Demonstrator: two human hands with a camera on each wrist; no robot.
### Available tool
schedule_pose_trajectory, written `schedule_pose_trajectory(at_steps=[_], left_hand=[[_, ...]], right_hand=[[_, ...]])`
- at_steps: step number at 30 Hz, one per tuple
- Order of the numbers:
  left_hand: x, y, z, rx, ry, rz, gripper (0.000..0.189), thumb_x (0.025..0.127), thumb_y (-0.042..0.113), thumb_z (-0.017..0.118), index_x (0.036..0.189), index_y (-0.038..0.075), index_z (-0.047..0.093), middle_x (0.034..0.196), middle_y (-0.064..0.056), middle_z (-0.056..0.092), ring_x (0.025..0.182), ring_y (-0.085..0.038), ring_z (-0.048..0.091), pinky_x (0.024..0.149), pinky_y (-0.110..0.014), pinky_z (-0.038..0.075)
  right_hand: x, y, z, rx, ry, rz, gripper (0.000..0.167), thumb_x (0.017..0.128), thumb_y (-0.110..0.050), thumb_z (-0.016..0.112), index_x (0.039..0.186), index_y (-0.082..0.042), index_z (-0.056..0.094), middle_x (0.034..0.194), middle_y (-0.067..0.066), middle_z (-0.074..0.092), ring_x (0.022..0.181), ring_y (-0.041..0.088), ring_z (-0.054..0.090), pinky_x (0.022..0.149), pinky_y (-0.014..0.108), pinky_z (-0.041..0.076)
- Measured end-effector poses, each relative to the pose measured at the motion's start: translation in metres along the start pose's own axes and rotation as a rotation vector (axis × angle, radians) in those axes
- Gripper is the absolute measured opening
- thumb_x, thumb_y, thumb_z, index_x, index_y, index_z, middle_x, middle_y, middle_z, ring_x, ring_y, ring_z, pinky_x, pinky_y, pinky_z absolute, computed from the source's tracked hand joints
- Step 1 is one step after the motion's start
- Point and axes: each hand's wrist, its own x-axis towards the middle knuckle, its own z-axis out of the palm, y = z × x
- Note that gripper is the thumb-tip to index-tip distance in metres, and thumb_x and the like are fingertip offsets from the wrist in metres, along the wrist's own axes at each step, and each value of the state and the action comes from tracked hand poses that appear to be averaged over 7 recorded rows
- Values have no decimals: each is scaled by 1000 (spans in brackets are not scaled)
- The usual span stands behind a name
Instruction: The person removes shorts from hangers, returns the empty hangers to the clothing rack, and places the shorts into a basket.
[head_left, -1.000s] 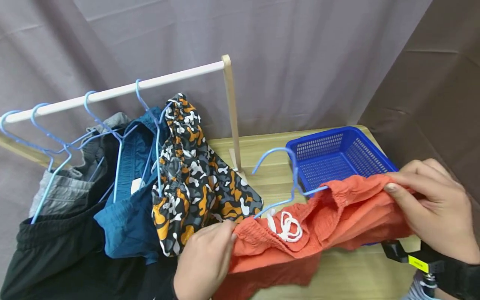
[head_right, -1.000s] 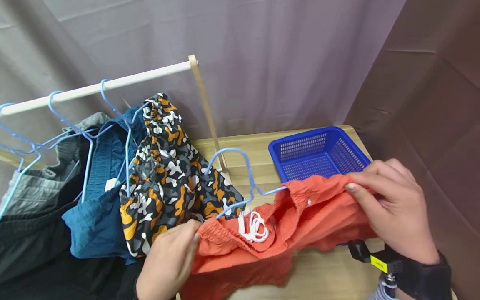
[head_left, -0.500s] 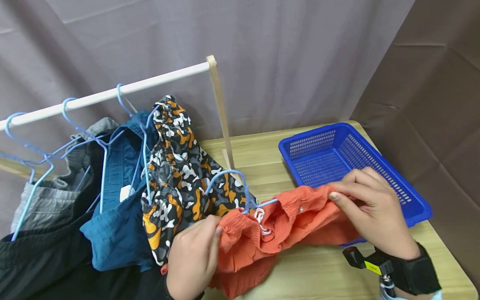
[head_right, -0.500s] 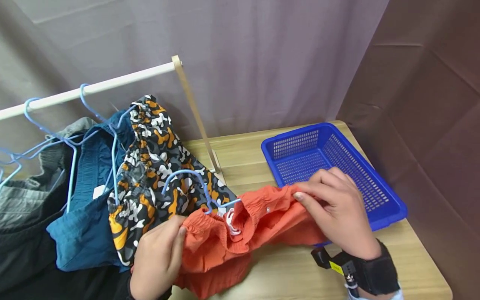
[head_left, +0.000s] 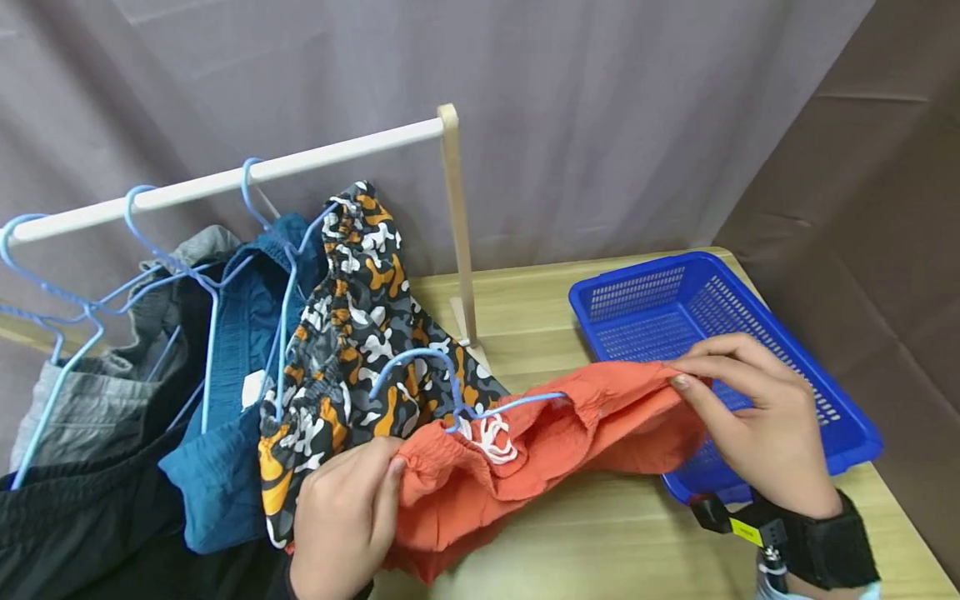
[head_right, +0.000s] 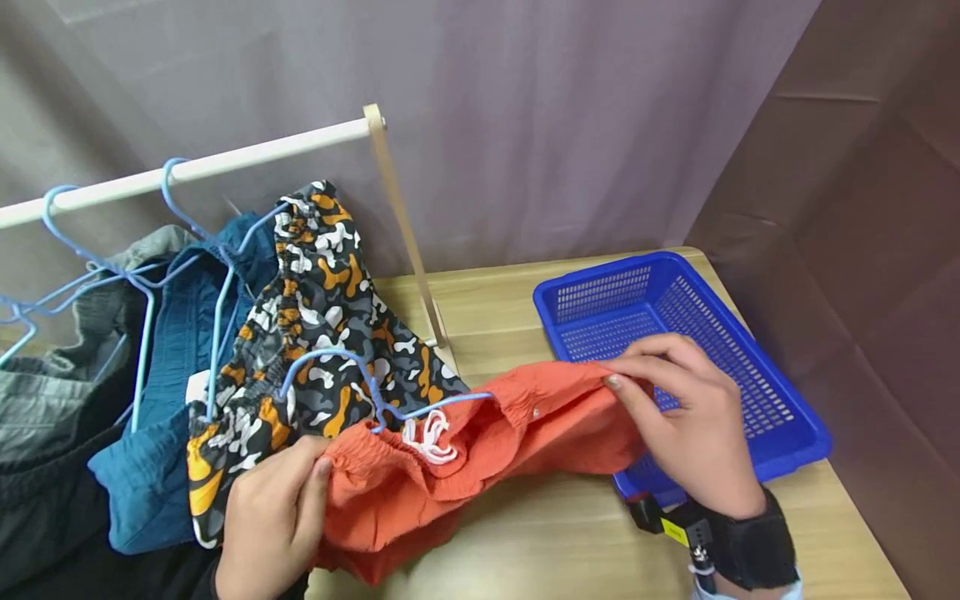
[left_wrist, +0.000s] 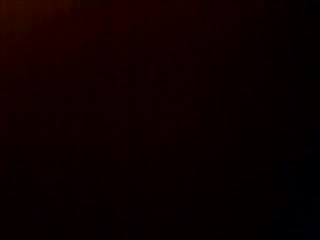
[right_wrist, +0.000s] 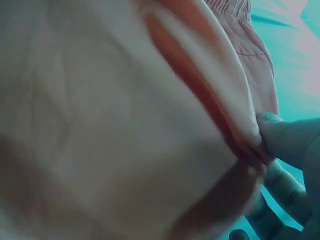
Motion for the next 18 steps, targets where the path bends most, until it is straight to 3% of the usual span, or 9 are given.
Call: schedule_pose_trajectory(at_steps=[3, 10, 18], left_hand=[[6, 4, 2, 51, 42, -2, 41, 120, 33, 43, 97, 13, 70, 75, 7, 66, 60, -14, 61, 55, -38, 49], [17, -1, 3, 89, 154, 10, 44, 120, 34, 44, 93, 9, 70, 71, 6, 61, 55, -14, 53, 51, -37, 44], [18, 10, 7, 189, 159, -70, 45, 120, 36, 43, 96, 9, 71, 73, 5, 64, 58, -14, 57, 54, -39, 47]], right_hand=[[13, 23, -5, -12, -2, -1, 26, 83, 14, 86, 104, -1, 85, 106, 7, 73, 104, 0, 63, 83, 12, 44], [20, 69, -12, -4, 16, 13, 23, 84, 15, 86, 102, 0, 85, 102, 1, 76, 100, -4, 64, 84, 10, 44], [37, 103, -6, 74, -43, 10, 20, 87, 14, 84, 102, 1, 84, 102, -3, 75, 101, -3, 64, 87, 11, 44]])
